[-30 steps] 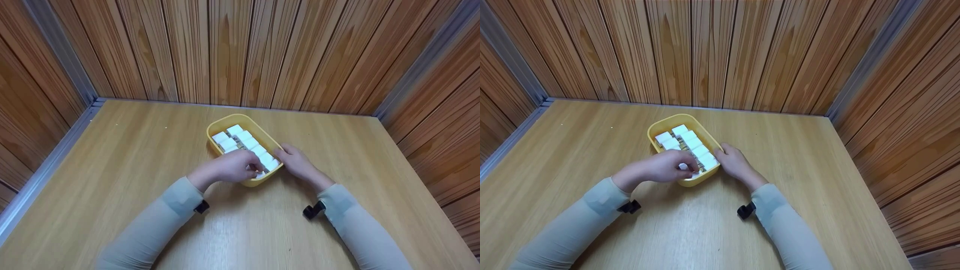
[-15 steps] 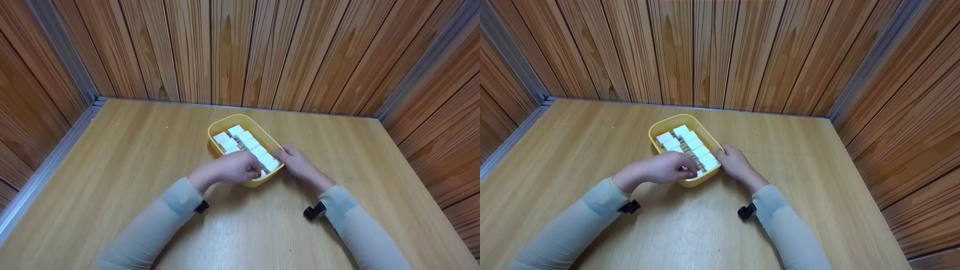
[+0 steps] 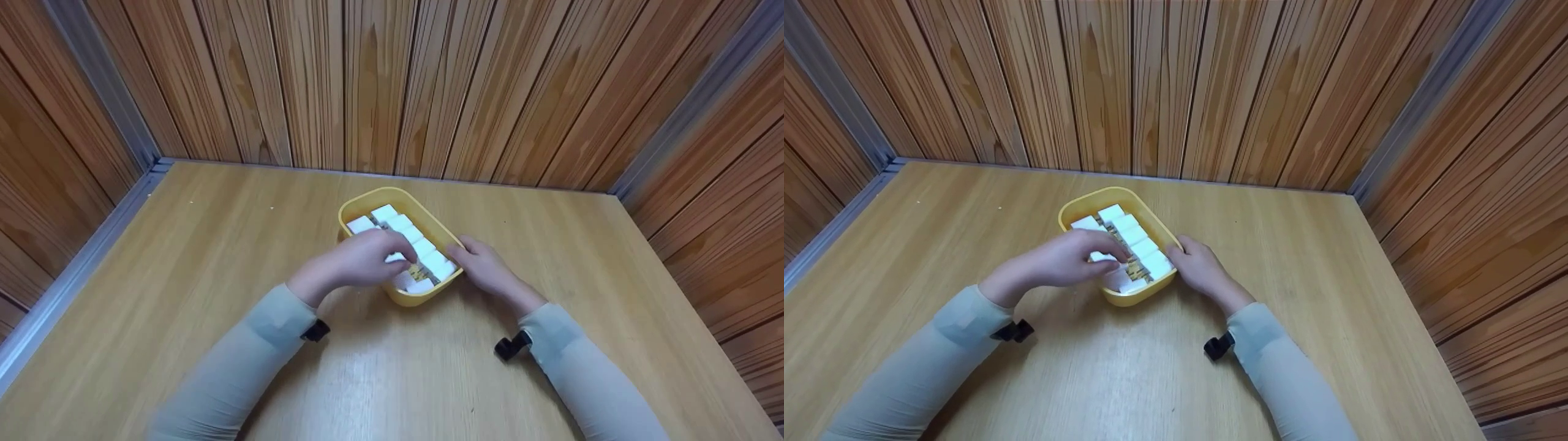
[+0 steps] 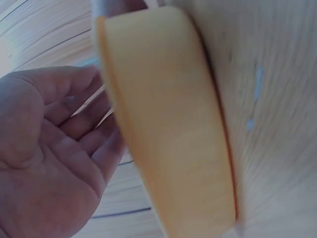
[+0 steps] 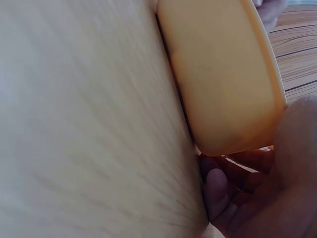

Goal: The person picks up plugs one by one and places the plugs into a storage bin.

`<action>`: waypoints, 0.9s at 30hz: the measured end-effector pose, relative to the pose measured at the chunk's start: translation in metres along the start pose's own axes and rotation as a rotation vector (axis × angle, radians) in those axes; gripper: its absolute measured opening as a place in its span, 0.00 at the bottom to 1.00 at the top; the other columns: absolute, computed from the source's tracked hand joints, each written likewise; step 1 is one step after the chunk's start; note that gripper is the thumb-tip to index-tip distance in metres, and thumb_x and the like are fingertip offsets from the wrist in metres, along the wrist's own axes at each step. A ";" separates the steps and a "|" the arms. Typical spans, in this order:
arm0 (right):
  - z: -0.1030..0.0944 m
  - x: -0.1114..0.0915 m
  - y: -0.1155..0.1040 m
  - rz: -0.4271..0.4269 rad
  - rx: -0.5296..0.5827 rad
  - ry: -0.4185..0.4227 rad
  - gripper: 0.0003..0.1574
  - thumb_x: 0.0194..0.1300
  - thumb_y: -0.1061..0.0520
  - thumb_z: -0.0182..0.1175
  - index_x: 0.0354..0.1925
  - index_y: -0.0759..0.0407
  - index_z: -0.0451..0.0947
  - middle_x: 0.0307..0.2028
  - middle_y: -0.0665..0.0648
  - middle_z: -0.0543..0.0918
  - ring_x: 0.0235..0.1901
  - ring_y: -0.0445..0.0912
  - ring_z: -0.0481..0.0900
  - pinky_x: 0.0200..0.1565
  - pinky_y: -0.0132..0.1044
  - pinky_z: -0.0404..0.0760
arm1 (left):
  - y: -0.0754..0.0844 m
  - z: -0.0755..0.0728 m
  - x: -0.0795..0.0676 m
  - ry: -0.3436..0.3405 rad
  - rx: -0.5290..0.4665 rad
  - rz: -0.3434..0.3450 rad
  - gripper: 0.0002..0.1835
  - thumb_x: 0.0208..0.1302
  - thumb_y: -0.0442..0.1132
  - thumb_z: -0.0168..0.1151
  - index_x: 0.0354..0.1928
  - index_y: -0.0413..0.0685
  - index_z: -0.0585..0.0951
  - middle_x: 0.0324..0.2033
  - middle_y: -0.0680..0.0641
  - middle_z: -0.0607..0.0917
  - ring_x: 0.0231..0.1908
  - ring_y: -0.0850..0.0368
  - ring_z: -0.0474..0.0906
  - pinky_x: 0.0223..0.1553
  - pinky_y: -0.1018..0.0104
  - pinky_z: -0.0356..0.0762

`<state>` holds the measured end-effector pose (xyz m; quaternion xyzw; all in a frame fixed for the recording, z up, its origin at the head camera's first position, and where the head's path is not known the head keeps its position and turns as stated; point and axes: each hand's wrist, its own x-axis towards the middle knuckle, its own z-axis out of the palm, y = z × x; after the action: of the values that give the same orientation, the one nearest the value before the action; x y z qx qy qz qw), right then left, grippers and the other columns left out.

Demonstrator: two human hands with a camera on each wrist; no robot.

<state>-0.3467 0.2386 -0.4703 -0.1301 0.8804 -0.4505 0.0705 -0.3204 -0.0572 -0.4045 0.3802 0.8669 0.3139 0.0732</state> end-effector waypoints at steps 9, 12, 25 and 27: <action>-0.001 0.000 -0.001 0.037 -0.006 -0.012 0.29 0.87 0.40 0.53 0.65 0.61 0.82 0.50 0.58 0.85 0.50 0.52 0.77 0.55 0.44 0.73 | -0.022 -0.023 -0.017 0.211 -0.019 -0.030 0.12 0.80 0.36 0.66 0.58 0.41 0.90 0.57 0.44 0.90 0.63 0.45 0.84 0.68 0.46 0.78; -0.002 0.000 -0.002 0.050 -0.008 -0.038 0.31 0.88 0.38 0.52 0.66 0.61 0.81 0.48 0.58 0.83 0.48 0.52 0.77 0.51 0.44 0.73 | -0.031 -0.027 -0.024 0.274 -0.044 -0.089 0.12 0.80 0.37 0.67 0.59 0.45 0.90 0.57 0.46 0.89 0.64 0.46 0.83 0.68 0.46 0.78; -0.011 0.000 -0.003 0.066 -0.024 -0.065 0.37 0.86 0.29 0.52 0.67 0.57 0.81 0.45 0.59 0.82 0.44 0.55 0.79 0.46 0.47 0.78 | -0.060 -0.047 -0.050 0.360 0.034 -0.312 0.18 0.80 0.41 0.69 0.66 0.45 0.86 0.64 0.45 0.85 0.68 0.45 0.79 0.72 0.42 0.75; -0.014 0.000 -0.004 0.061 -0.056 -0.048 0.39 0.86 0.29 0.52 0.69 0.58 0.80 0.53 0.61 0.85 0.53 0.57 0.81 0.56 0.52 0.80 | -0.063 -0.050 -0.052 0.369 0.058 -0.315 0.18 0.80 0.41 0.69 0.66 0.44 0.86 0.63 0.45 0.85 0.67 0.44 0.79 0.71 0.42 0.76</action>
<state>-0.3494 0.2473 -0.4589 -0.1162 0.8943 -0.4199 0.1017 -0.3405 -0.1507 -0.4085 0.1783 0.9229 0.3378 -0.0493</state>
